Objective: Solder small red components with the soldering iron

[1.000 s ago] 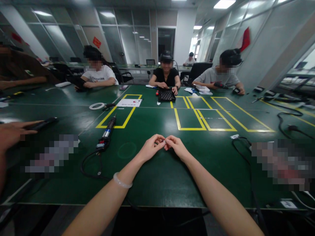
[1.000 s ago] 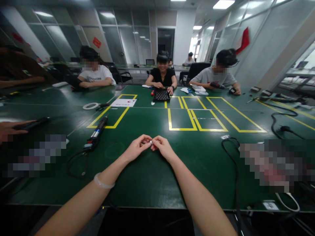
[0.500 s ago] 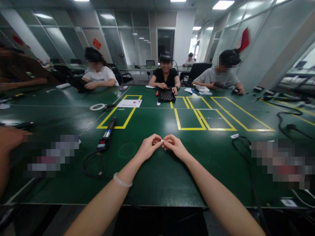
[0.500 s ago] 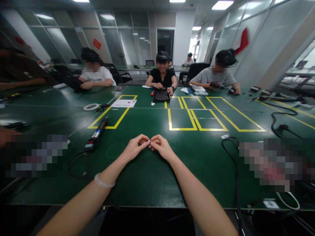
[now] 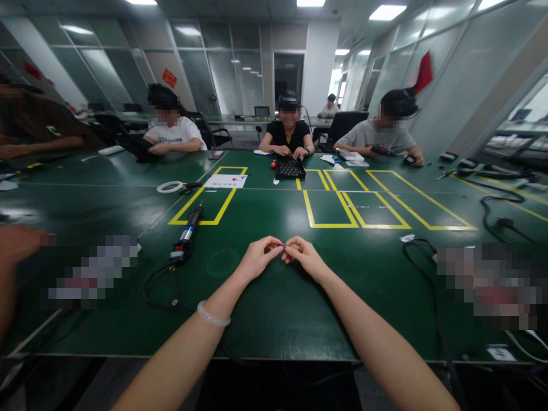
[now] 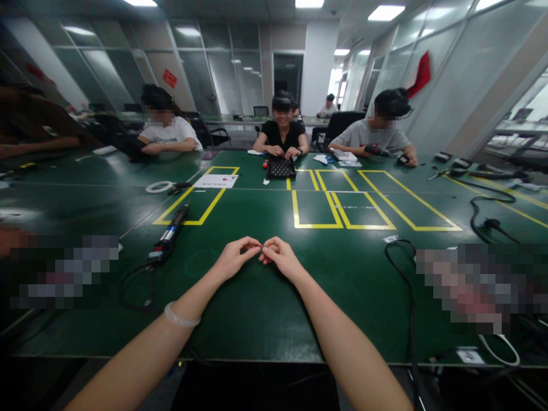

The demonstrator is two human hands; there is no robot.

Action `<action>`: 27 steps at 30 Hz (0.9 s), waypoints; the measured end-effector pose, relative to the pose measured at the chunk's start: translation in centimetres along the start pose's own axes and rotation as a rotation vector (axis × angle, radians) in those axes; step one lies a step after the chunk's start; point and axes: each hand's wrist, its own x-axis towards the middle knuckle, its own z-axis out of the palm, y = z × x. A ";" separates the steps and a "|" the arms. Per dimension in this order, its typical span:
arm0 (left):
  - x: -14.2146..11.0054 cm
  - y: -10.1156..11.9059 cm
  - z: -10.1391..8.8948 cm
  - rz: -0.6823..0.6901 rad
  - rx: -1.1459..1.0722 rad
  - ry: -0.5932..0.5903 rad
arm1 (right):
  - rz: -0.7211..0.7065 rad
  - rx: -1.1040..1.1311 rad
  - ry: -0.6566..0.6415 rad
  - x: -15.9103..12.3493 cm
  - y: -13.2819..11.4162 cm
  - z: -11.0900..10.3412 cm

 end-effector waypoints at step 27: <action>0.1 -0.7 -0.7 -0.070 -0.066 -0.001 | -0.048 -0.150 -0.011 0.6 1.0 0.0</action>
